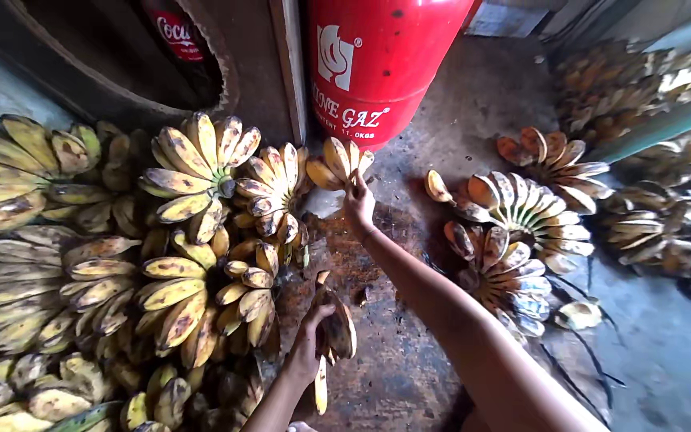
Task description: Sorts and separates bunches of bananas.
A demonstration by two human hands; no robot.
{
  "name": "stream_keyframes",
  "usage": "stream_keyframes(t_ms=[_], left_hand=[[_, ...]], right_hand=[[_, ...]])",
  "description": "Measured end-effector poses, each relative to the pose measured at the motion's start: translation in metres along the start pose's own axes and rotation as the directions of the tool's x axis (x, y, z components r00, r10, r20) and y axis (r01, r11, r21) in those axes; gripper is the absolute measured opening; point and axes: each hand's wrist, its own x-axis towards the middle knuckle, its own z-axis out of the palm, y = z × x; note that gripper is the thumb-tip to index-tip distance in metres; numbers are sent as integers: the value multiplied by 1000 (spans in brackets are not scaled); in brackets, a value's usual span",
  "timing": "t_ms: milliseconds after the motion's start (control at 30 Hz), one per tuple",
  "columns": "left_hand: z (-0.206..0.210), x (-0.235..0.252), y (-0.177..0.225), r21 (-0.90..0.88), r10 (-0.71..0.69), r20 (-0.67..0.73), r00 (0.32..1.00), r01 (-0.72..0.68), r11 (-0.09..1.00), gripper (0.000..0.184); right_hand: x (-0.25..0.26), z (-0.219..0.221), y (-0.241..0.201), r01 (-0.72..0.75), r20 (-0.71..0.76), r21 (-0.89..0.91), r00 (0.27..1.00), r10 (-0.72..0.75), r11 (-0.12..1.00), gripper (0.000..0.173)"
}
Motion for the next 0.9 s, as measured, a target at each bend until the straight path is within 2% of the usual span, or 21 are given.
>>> stream_keyframes(t_ms=[100, 233, 300, 367, 433, 467, 500, 533, 567, 600, 633, 667, 700, 733, 767, 833, 900], left_hand=[[-2, 6, 9, -188, 78, 51, 996, -68, 980, 29], [-1, 11, 21, -388, 144, 62, 988, -109, 915, 28], [0, 13, 23, -446, 161, 65, 985, -116, 887, 26], [1, 15, 24, -492, 175, 74, 982, -117, 863, 26], [1, 16, 25, -517, 204, 91, 975, -128, 846, 31], [1, 16, 27, -512, 213, 96, 972, -136, 848, 36], [2, 17, 30, -503, 208, 90, 974, -135, 854, 42], [2, 17, 33, -479, 186, 69, 980, -131, 868, 49], [3, 17, 37, -426, 161, 46, 986, -127, 896, 57], [3, 18, 40, -352, 150, 32, 988, -129, 927, 62], [-1, 19, 41, -261, 161, 46, 986, -143, 955, 63], [-6, 21, 40, -151, 193, 61, 979, -182, 972, 59], [-9, 22, 41, -34, 232, 67, 971, -230, 973, 51], [-11, 21, 42, 82, 257, 80, 963, -263, 961, 51], [-12, 18, 45, 164, 277, 88, 957, -288, 943, 58], [-10, 13, 50, 179, 274, 83, 958, -285, 942, 66], [-9, 7, 58, 166, 233, 100, 967, -248, 954, 59]], right_hand=[[-13, 10, 30, -50, 106, -19, 993, 51, 999, 65], [-8, -3, 57, 59, 366, -194, 930, 16, 979, 86], [-8, -24, 54, 102, 404, -264, 915, 14, 959, 83], [-18, -45, 44, 129, 369, -293, 929, -12, 947, 76], [-30, -57, 40, 174, 334, -272, 939, -77, 946, 67], [-41, -62, 36, 205, 333, -213, 934, -126, 955, 56], [-54, -67, 27, 211, 360, -122, 920, -155, 970, 44], [-70, -72, 11, 147, 427, -7, 895, -130, 989, 35], [-84, -78, -7, 11, 547, 80, 836, -53, 997, 36], [-93, -81, -23, -137, 671, 93, 740, 40, 986, 43], [-99, -81, -35, -258, 754, 59, 645, 126, 964, 49], [-101, -78, -40, -329, 792, 28, 583, 179, 944, 55], [-103, -73, -39, -362, 797, 27, 570, 199, 932, 60], [-103, -68, -35, -385, 790, 68, 584, 186, 920, 61], [-105, -64, -30, -419, 786, 155, 601, 145, 895, 57], [-112, -63, -26, -494, 793, 306, 605, 69, 814, 50], [-114, -65, -29, -484, 813, 298, 581, 48, 823, 46]])
